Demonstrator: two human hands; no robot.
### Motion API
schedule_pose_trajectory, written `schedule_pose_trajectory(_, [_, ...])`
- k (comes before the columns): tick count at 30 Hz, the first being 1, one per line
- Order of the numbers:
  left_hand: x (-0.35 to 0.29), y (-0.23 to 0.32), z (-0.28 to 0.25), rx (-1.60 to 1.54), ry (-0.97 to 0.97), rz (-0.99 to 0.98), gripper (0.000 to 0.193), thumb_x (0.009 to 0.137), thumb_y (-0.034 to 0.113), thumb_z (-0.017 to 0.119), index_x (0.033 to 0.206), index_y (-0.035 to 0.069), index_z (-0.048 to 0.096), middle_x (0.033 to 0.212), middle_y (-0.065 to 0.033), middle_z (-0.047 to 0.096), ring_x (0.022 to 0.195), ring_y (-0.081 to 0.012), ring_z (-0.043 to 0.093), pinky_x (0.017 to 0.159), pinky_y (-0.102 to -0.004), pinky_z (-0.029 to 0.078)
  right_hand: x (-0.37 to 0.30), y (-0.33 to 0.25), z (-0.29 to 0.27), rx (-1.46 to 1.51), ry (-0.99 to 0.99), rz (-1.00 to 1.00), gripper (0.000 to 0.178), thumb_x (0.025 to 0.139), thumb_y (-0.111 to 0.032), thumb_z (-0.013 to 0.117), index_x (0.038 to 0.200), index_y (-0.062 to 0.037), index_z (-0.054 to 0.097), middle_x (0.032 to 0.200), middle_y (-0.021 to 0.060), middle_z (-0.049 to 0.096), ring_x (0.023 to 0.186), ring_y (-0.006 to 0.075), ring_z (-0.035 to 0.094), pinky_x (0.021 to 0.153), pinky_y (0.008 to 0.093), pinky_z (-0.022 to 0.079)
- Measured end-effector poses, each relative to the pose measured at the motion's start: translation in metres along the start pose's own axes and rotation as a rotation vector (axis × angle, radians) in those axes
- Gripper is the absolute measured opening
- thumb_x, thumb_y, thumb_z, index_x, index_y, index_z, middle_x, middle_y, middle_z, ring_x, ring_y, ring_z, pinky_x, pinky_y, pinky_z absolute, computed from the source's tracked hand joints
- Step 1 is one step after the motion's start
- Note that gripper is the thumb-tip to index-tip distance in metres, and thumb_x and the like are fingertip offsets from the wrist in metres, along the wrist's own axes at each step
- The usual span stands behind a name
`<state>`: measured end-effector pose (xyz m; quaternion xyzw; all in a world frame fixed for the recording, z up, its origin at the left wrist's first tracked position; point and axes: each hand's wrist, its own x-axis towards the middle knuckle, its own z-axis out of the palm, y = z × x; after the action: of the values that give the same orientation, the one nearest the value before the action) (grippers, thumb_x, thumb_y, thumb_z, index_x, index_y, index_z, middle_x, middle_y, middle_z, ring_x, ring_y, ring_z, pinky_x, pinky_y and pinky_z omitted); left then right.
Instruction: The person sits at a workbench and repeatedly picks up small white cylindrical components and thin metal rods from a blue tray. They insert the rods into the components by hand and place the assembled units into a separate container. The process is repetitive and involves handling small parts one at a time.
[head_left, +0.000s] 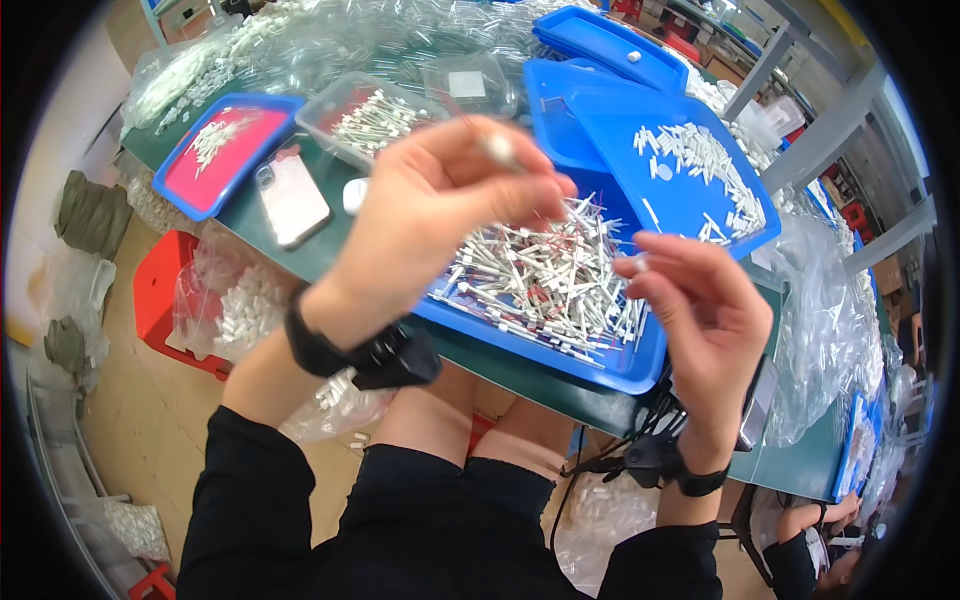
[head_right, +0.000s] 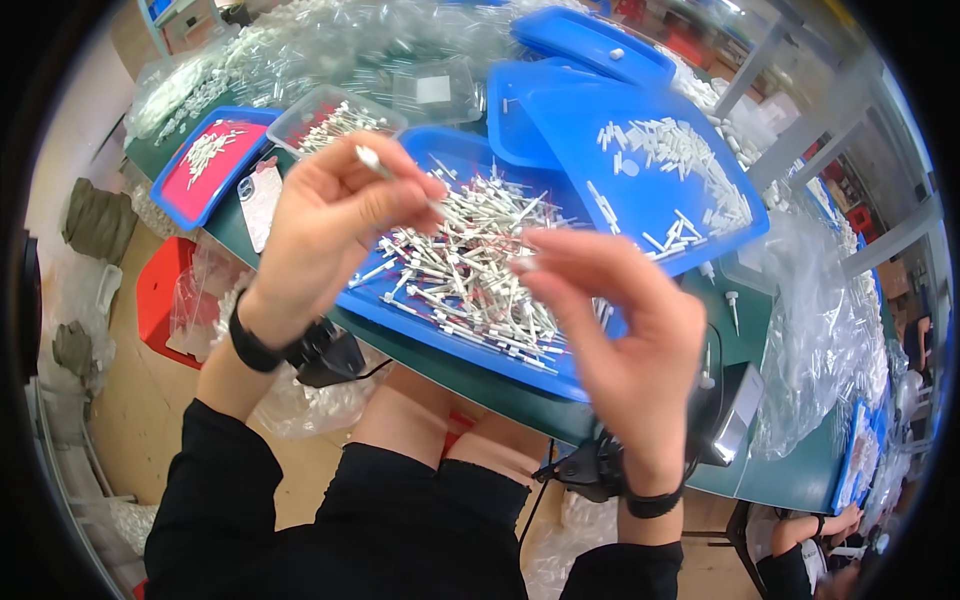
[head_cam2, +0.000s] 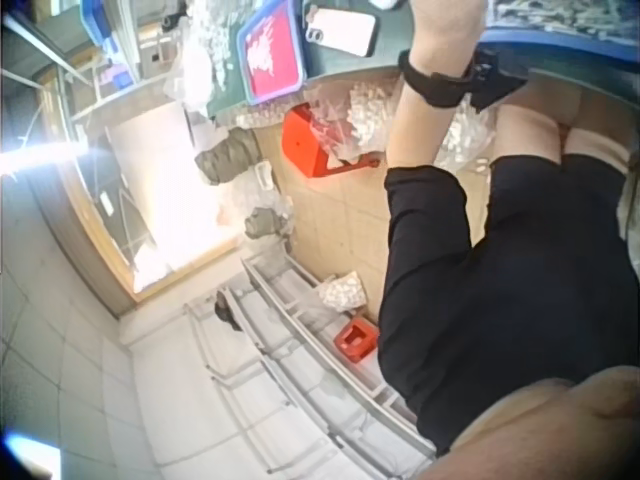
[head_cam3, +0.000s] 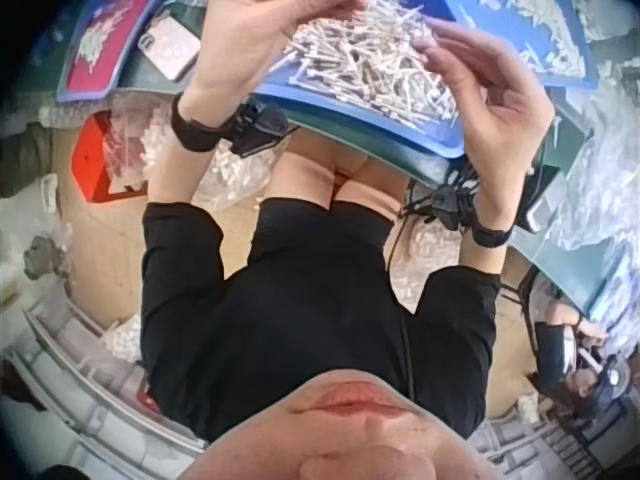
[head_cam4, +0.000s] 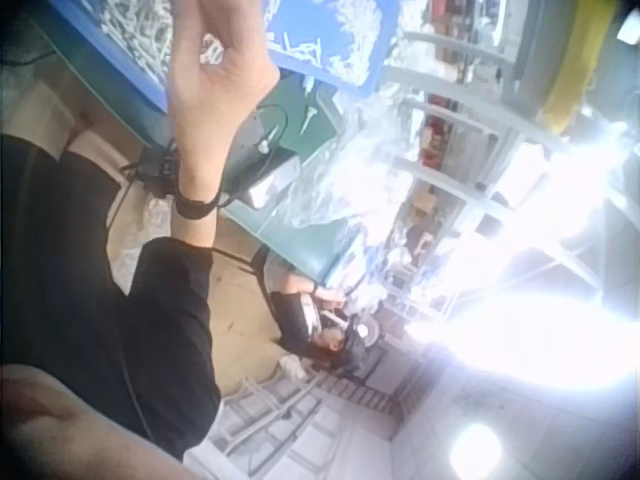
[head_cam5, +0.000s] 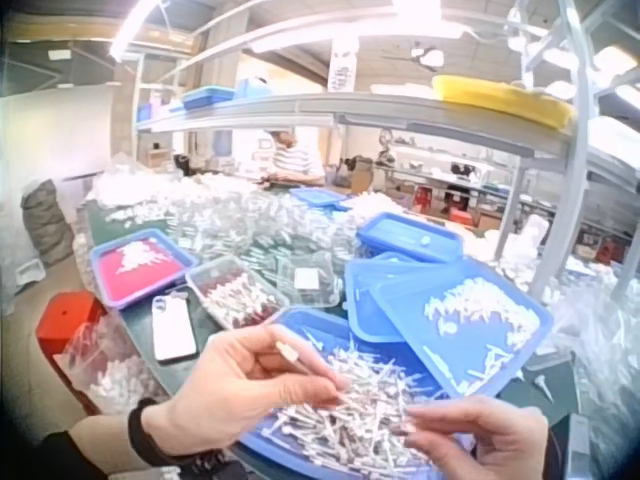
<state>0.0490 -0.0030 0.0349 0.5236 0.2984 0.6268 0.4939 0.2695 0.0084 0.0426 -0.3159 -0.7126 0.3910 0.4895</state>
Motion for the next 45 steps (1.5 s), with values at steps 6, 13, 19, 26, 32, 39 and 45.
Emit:
schedule_pose_trajectory(6, [-0.019,-0.013,0.031,-0.079,0.054,0.025,0.011,0.085,-0.003,0.065,0.094,-0.001,0.06,0.092,-0.0174,0.069,0.083,-0.0193,0.068,0.076,-0.0299,0.055,-0.01,0.001,0.002,0.201,-0.067,0.013,0.015,0.082,0.007,0.066,0.098,0.0061,0.066,0.089,0.0098,0.07,0.084,0.0142,0.068,0.075,0.0245,0.053])
schedule_pose_trajectory(13, [-0.021,-0.028,0.04,0.075,-0.027,0.104,0.019,0.082,-0.012,0.063,0.099,-0.004,0.061,0.095,-0.0166,0.068,0.087,-0.0199,0.068,0.079,-0.0286,0.057,-0.014,0.007,0.002,-0.152,0.026,-0.066,0.011,0.082,0.003,0.068,0.093,0.0015,0.068,0.084,0.0077,0.07,0.074,0.0124,0.066,0.069,0.0245,0.053])
schedule_pose_trajectory(19, [-0.025,-0.029,0.025,0.234,-0.007,0.128,0.019,0.082,-0.015,0.059,0.1,-0.008,0.064,0.093,-0.0159,0.066,0.084,-0.0203,0.068,0.076,-0.0289,0.058,-0.014,0.014,-0.003,-0.39,0.091,-0.189,0.01,0.079,0.002,0.07,0.088,-0.0026,0.068,0.08,0.0075,0.069,0.069,0.0164,0.066,0.063,0.0254,0.051])
schedule_pose_trajectory(26, [-0.03,-0.024,0.035,0.195,-0.004,0.12,0.016,0.083,-0.014,0.059,0.095,-0.007,0.068,0.084,-0.0135,0.066,0.074,-0.0178,0.067,0.064,-0.0261,0.055,-0.012,0.008,0.005,-0.448,0.033,-0.394,0.012,0.075,0.002,0.072,0.086,-0.0035,0.068,0.076,0.0074,0.068,0.066,0.02,0.065,0.057,0.0264,0.049])
schedule_pose_trajectory(32, [-0.034,-0.022,0.034,0.13,0.007,0.02,0.015,0.084,-0.012,0.06,0.095,-0.007,0.068,0.085,-0.0137,0.067,0.072,-0.0177,0.067,0.062,-0.0254,0.054,-0.007,0.014,0.007,-0.495,-0.032,-0.556,0.016,0.074,0.0,0.074,0.089,-0.0031,0.068,0.077,0.009,0.068,0.067,0.0212,0.065,0.058,0.0277,0.05])
schedule_pose_trajectory(39, [-0.006,-0.026,-0.025,0.874,-0.069,0.121,0.027,0.083,0.008,0.069,0.107,-0.002,0.066,0.107,-0.014,0.067,0.099,-0.0214,0.063,0.085,-0.0308,0.049,0.025,0.025,-0.015,-0.673,-0.015,-0.278,0.039,0.074,-0.019,0.078,0.106,-0.0013,0.063,0.104,0.0133,0.067,0.093,0.0296,0.064,0.08,0.0365,0.05])
schedule_pose_trajectory(45, [0.043,-0.011,-0.141,1.519,0.04,0.228,0.028,0.078,0.013,0.07,0.105,0.005,0.068,0.109,-0.0144,0.065,0.1,-0.0304,0.062,0.086,-0.0361,0.048,0.054,0.091,-0.103,-0.952,-0.056,0.093,0.033,0.078,-0.02,0.072,0.104,-0.0003,0.064,0.103,0.0187,0.066,0.09,0.0301,0.064,0.078,0.0364,0.049])
